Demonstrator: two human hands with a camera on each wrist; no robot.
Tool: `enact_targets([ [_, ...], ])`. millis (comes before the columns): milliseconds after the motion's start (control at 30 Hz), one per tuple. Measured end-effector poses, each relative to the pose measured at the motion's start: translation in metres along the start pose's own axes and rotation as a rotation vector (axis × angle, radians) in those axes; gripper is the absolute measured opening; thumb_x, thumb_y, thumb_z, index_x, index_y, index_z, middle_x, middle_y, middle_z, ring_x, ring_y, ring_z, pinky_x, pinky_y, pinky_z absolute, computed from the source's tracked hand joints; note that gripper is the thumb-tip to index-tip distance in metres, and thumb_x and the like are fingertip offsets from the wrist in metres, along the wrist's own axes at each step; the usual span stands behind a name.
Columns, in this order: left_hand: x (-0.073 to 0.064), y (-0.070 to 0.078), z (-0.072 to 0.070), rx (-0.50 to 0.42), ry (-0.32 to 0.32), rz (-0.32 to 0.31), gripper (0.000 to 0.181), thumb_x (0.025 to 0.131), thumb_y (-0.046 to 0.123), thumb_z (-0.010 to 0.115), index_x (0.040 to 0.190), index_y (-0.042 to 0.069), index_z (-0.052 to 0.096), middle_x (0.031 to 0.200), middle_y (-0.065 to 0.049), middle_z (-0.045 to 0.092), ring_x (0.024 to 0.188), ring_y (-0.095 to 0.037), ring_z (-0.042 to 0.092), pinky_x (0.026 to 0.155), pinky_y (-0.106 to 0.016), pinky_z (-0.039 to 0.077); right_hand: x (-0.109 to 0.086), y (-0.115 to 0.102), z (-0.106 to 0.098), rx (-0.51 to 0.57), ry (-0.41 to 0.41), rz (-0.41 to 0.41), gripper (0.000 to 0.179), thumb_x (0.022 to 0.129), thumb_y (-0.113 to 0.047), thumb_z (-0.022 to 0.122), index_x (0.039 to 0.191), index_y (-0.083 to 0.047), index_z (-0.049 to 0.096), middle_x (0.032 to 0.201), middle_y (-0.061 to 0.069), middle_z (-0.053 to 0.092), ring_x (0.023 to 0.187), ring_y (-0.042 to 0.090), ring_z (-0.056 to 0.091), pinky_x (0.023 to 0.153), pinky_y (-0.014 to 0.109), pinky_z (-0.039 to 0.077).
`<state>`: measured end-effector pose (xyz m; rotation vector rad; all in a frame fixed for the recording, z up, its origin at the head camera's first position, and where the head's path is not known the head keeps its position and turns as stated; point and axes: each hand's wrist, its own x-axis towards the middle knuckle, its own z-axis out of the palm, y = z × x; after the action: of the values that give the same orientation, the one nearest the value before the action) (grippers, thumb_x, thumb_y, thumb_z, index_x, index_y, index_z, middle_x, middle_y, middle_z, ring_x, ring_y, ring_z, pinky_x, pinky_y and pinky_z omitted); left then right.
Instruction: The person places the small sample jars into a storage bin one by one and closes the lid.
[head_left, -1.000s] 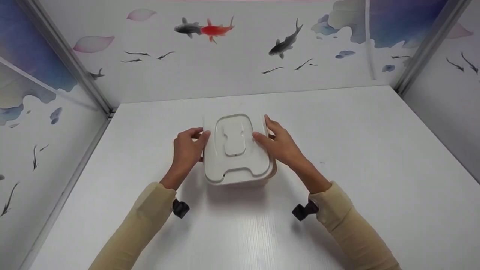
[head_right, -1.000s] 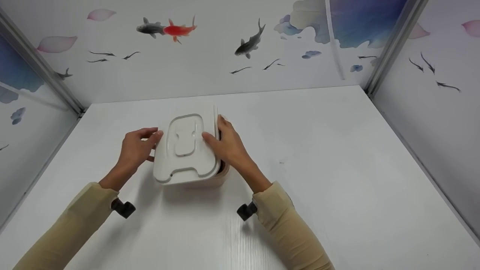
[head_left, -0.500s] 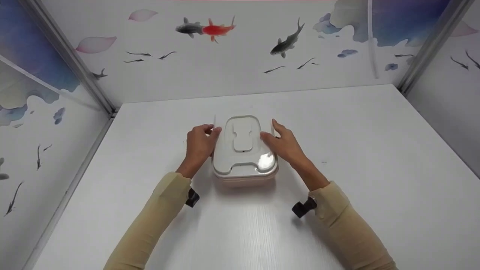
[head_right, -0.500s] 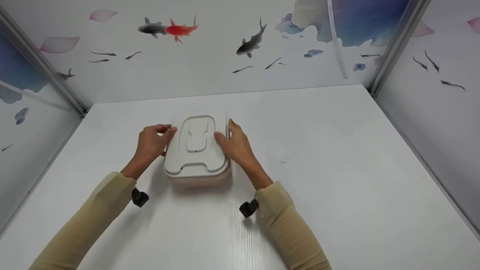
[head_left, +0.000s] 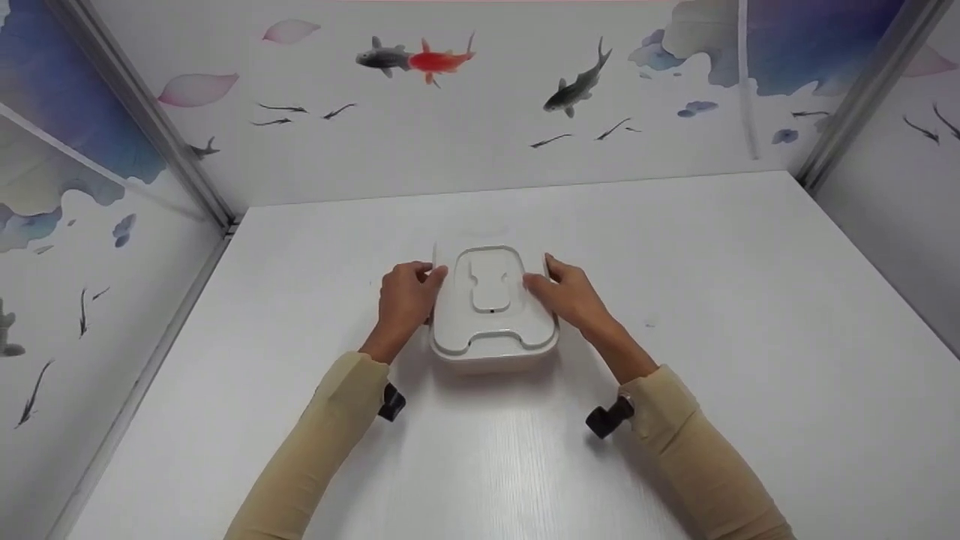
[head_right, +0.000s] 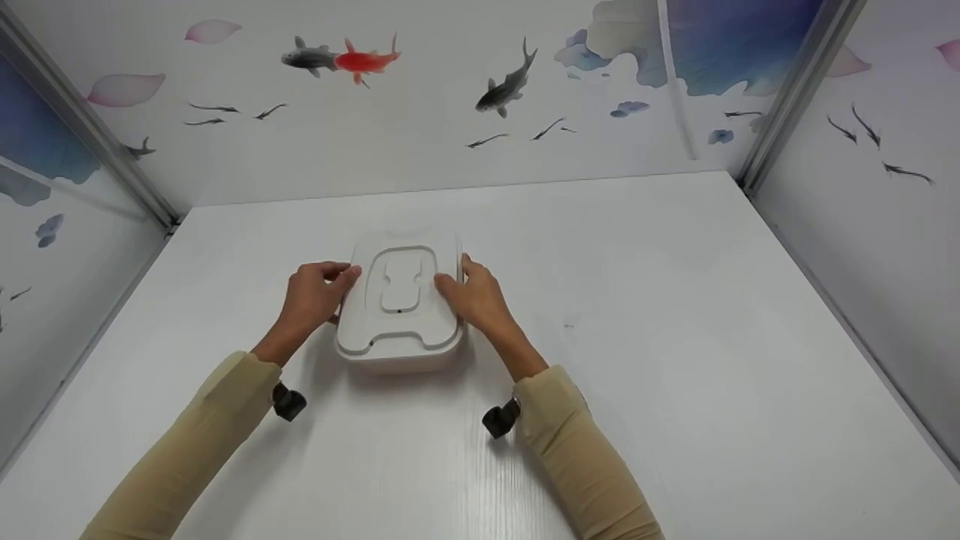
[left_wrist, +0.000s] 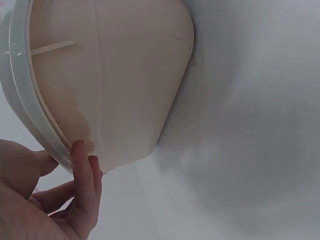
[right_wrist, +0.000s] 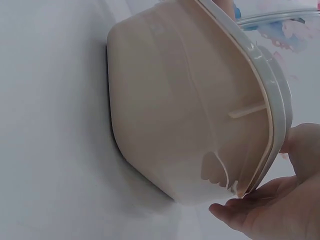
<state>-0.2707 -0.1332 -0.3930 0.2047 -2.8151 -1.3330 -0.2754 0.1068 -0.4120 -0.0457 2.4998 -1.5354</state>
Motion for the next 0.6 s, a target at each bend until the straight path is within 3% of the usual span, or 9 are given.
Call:
enact_targets([
  [233, 0.005, -0.008, -0.002, -0.078, -0.066, -0.019, 0.048, 0.104, 0.036, 0.055, 0.138, 0.002, 0.059, 0.108, -0.017, 0.071, 0.074, -0.015, 0.065, 0.053, -0.026, 0.057, 0.001, 0.002, 0.002, 0.004, -0.032, -0.004, 0.077, 0.102, -0.042, 0.051, 0.159, -0.004, 0.015, 0.167, 0.011, 0.018, 0.156, 0.025, 0.015, 0.126, 0.04, 0.02],
  [467, 0.007, -0.013, -0.006, -0.097, -0.117, -0.087, 0.044, 0.104, 0.041, 0.053, 0.115, 0.004, 0.073, 0.075, -0.004, 0.06, 0.066, -0.011, 0.06, 0.054, -0.026, 0.057, 0.0, 0.005, 0.0, -0.014, -0.068, -0.023, 0.077, 0.102, -0.045, 0.053, 0.158, -0.003, 0.019, 0.166, 0.012, 0.02, 0.156, 0.027, 0.017, 0.126, 0.043, 0.021],
  [600, 0.009, -0.013, -0.012, -0.111, -0.155, -0.111, 0.046, 0.102, 0.042, 0.055, 0.118, 0.003, 0.071, 0.084, -0.007, 0.066, 0.071, -0.012, 0.064, 0.058, -0.027, 0.059, 0.0, 0.003, -0.002, -0.035, -0.086, -0.015, 0.079, 0.102, -0.049, 0.051, 0.158, -0.002, 0.019, 0.166, 0.012, 0.02, 0.155, 0.028, 0.017, 0.126, 0.044, 0.021],
])
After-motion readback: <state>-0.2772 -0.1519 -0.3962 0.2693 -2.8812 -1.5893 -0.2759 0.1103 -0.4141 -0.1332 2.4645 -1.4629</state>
